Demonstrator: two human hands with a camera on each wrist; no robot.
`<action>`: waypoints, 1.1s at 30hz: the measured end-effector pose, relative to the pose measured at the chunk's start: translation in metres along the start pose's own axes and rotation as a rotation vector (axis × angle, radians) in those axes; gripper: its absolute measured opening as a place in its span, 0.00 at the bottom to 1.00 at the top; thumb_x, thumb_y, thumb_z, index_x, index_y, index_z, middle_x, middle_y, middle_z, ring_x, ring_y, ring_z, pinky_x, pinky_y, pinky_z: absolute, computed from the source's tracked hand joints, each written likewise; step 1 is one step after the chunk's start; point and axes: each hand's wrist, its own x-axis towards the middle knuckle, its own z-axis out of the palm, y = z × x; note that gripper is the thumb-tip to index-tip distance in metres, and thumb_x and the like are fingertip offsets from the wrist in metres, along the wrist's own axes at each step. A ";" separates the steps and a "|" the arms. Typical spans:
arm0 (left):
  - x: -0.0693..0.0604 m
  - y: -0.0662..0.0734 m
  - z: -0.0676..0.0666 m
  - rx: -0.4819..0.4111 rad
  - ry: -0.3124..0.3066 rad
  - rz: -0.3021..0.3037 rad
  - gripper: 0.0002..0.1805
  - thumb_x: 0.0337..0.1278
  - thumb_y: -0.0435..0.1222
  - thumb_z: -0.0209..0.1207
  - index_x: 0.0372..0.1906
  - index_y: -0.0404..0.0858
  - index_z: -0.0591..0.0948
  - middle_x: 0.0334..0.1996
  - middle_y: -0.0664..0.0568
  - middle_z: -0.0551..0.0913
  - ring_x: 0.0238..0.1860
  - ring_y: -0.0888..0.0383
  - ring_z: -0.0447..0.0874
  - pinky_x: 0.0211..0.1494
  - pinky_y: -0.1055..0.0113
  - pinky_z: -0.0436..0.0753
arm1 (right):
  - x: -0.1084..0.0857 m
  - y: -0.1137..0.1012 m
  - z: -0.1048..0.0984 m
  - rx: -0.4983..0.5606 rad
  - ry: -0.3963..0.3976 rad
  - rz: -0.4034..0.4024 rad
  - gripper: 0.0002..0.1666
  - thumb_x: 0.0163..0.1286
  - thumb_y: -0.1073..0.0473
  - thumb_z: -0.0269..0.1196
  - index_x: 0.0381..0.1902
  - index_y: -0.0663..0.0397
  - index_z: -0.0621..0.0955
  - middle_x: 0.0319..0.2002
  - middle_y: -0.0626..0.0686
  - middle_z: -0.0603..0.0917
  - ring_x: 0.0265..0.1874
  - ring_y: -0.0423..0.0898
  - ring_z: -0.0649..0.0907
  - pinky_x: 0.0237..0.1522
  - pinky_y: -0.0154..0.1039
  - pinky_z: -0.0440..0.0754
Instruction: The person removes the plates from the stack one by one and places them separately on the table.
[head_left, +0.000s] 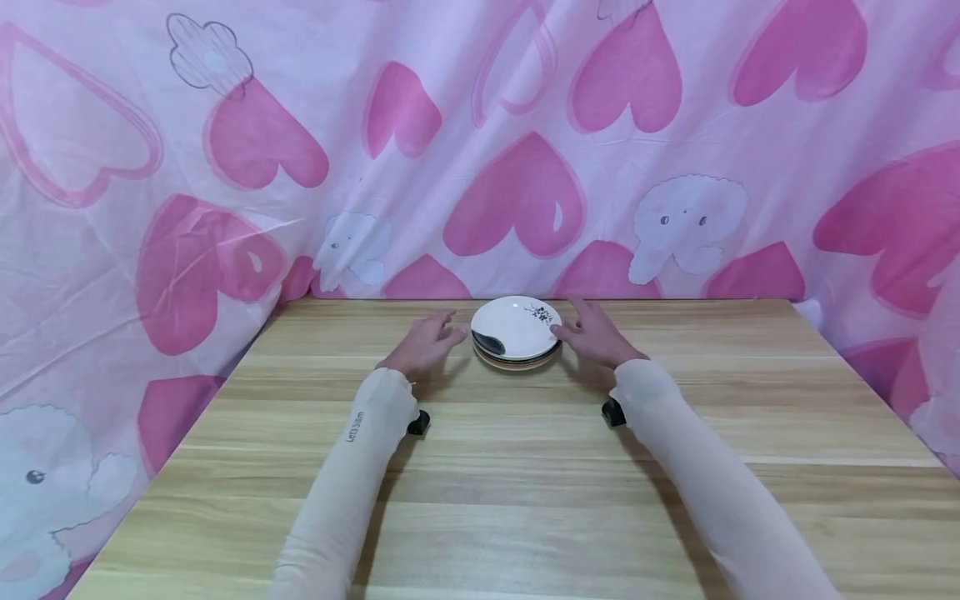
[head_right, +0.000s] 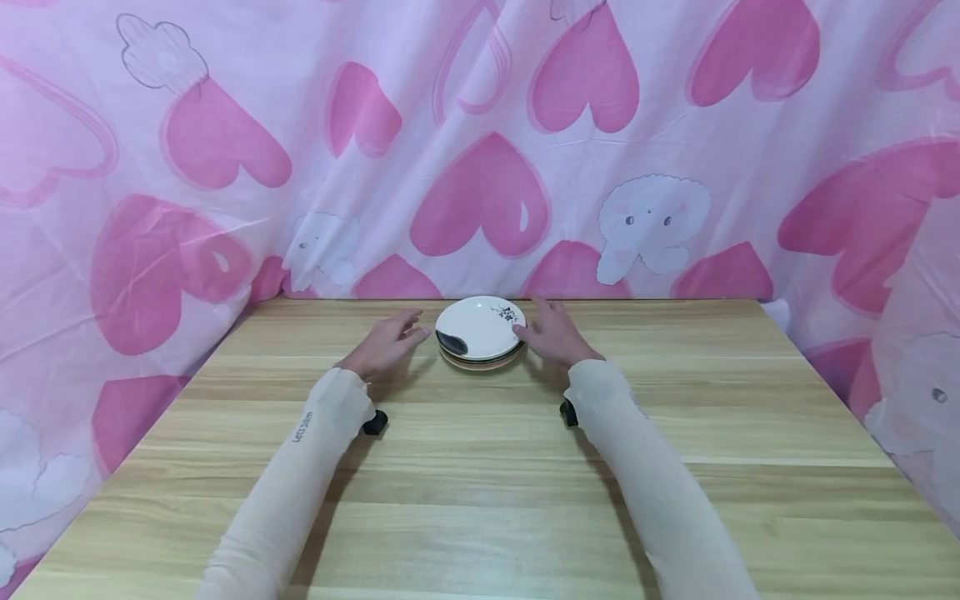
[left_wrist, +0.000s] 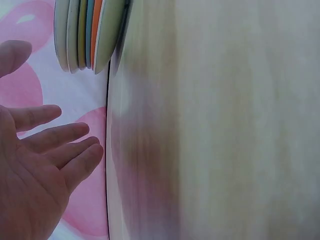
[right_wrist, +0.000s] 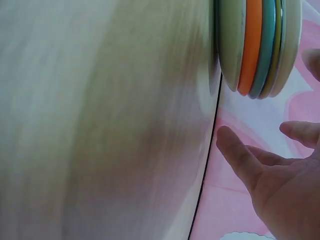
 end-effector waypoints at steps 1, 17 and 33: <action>0.000 0.000 0.000 -0.006 0.000 -0.002 0.39 0.74 0.56 0.47 0.79 0.41 0.55 0.75 0.37 0.65 0.75 0.42 0.67 0.80 0.45 0.64 | 0.001 0.000 0.001 0.000 0.002 0.000 0.46 0.75 0.48 0.56 0.80 0.60 0.50 0.78 0.70 0.53 0.67 0.72 0.72 0.72 0.65 0.68; 0.008 0.005 0.007 -0.027 -0.016 0.039 0.38 0.72 0.51 0.52 0.77 0.35 0.59 0.71 0.38 0.72 0.71 0.44 0.73 0.78 0.52 0.70 | 0.008 -0.007 0.007 0.063 0.019 0.044 0.44 0.73 0.52 0.60 0.79 0.57 0.55 0.75 0.70 0.62 0.65 0.70 0.74 0.69 0.64 0.73; 0.014 0.013 0.013 -0.116 -0.012 0.123 0.28 0.72 0.42 0.55 0.71 0.36 0.70 0.68 0.42 0.76 0.69 0.47 0.77 0.74 0.58 0.75 | 0.012 -0.012 0.013 0.103 0.019 0.074 0.45 0.69 0.57 0.63 0.78 0.58 0.57 0.67 0.69 0.71 0.62 0.64 0.76 0.62 0.58 0.80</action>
